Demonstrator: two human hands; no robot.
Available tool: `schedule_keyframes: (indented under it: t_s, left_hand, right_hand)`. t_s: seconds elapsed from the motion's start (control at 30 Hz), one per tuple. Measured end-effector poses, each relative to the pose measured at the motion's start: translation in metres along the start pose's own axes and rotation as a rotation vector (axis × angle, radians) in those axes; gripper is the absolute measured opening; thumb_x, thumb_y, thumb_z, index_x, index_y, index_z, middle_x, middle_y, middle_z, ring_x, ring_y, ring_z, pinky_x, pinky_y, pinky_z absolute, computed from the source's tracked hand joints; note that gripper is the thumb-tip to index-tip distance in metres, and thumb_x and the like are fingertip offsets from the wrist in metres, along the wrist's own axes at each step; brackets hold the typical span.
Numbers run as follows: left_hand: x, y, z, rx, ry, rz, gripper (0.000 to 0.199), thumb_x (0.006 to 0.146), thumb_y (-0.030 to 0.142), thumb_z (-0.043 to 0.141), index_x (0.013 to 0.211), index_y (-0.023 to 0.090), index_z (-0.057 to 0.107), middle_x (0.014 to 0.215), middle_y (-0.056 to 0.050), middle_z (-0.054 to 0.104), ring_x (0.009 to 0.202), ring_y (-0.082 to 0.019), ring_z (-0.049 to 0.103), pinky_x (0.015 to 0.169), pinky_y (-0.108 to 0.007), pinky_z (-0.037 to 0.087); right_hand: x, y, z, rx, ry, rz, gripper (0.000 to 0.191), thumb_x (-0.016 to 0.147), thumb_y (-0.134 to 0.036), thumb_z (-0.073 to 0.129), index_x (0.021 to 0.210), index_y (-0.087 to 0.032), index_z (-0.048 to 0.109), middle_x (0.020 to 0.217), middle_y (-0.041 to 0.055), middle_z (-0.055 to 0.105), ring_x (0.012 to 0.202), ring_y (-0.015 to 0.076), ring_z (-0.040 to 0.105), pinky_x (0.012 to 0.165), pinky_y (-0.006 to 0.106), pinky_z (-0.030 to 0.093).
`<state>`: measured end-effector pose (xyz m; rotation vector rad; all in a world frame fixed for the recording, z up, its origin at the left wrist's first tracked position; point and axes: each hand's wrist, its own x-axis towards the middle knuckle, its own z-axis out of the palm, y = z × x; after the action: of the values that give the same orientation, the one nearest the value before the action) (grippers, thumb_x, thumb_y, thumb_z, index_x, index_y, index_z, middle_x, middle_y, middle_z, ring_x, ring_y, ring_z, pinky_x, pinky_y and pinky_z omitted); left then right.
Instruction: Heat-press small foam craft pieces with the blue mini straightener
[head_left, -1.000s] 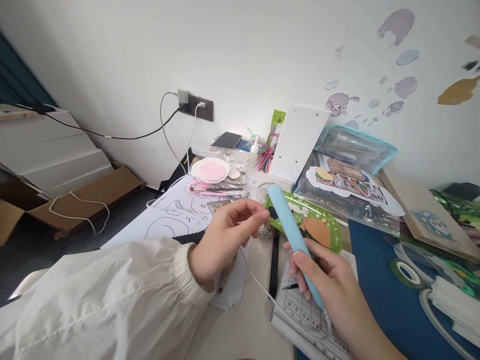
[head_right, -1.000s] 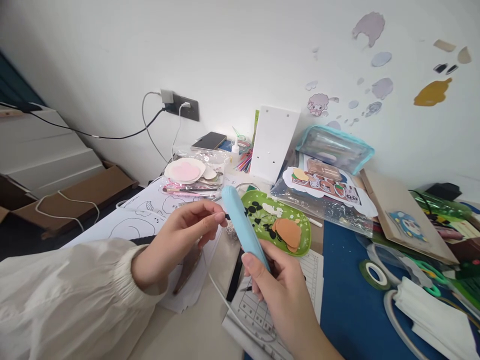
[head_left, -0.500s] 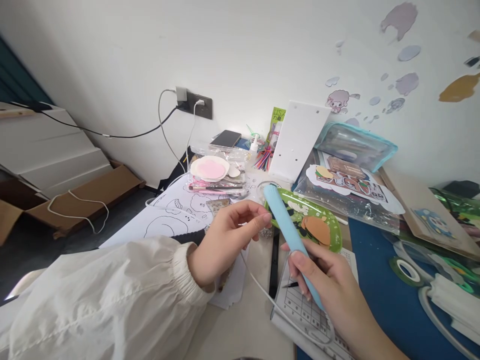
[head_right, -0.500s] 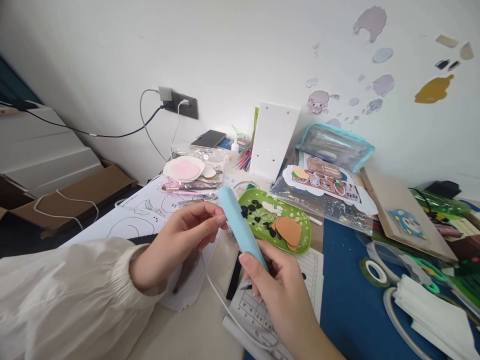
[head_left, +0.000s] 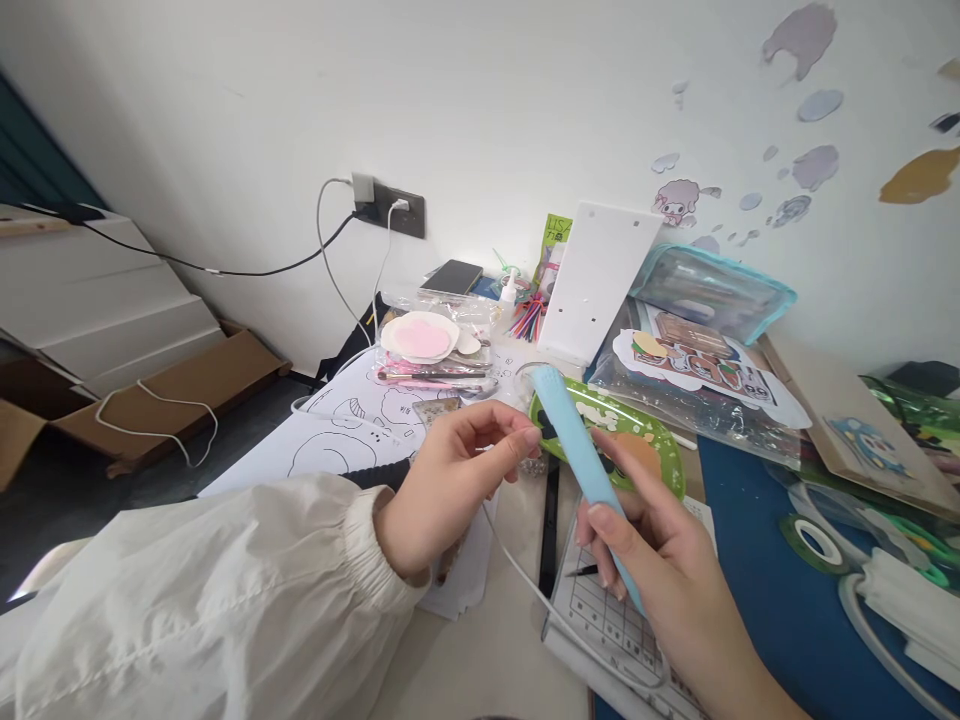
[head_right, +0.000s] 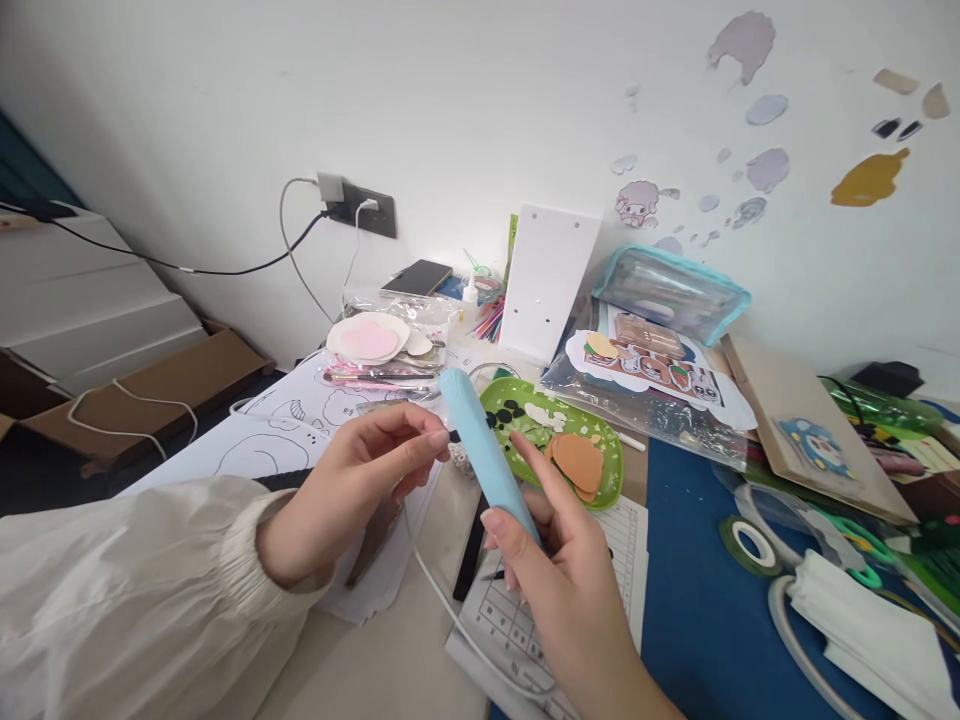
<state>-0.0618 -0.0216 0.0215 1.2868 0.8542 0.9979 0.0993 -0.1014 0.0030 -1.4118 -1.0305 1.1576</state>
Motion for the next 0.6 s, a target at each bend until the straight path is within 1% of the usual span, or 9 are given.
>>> schedule_keyframes:
  t_s: [0.17,0.33,0.47,0.53,0.6]
  left_hand:
    - [0.001,0.002,-0.003,-0.017,0.015,-0.031,0.018,0.075,0.033,0.065,0.071,0.017,0.059,0.061,0.003,0.054,0.046,-0.005,0.039,0.041,-0.019,0.028]
    - [0.003,0.002,-0.007,0.021,0.026,-0.033,0.021,0.076,0.036,0.065,0.071,0.016,0.059,0.061,0.004,0.054,0.044,-0.003,0.035,0.041,-0.018,0.026]
    - [0.012,0.000,-0.012,0.168,0.014,-0.051,0.023,0.075,0.040,0.065,0.074,0.017,0.060,0.053,0.006,0.049,0.043,-0.005,0.035,0.041,-0.019,0.025]
    - [0.018,0.002,-0.014,0.265,-0.032,-0.065,0.025,0.075,0.042,0.063,0.075,0.017,0.060,0.050,0.006,0.047,0.046,-0.007,0.039,0.043,-0.020,0.026]
    - [0.025,0.006,-0.012,0.407,-0.095,-0.090,0.026,0.076,0.044,0.061,0.077,0.017,0.061,0.049,0.006,0.048,0.046,-0.008,0.039,0.045,-0.020,0.027]
  right_hand:
    - [0.001,-0.003,-0.006,-0.015,0.096,-0.081,0.054,0.081,-0.044,0.061,0.131,-0.029,0.047,0.064,-0.0034,0.057,0.045,0.0084,0.042,0.041,0.022,0.037]
    - [0.002,-0.010,-0.012,0.046,0.192,-0.118,0.048,0.082,-0.047,0.058,0.125,-0.026,0.049,0.063,-0.0027,0.057,0.042,0.0082,0.041,0.040,0.023,0.036]
    - [0.003,-0.011,-0.014,0.147,0.176,-0.177,0.040,0.083,-0.050,0.055,0.114,-0.024,0.049,0.067,-0.0015,0.058,0.038,0.0079,0.042,0.035,0.023,0.034]
    - [0.003,-0.010,-0.015,0.181,0.173,-0.208,0.042,0.082,-0.049,0.056,0.115,-0.025,0.046,0.067,-0.0023,0.057,0.036,0.0075,0.041,0.033,0.023,0.032]
    - [0.002,-0.009,-0.016,0.216,0.178,-0.250,0.044,0.082,-0.048,0.057,0.117,-0.025,0.044,0.069,-0.0029,0.057,0.034,0.0069,0.040,0.032,0.022,0.032]
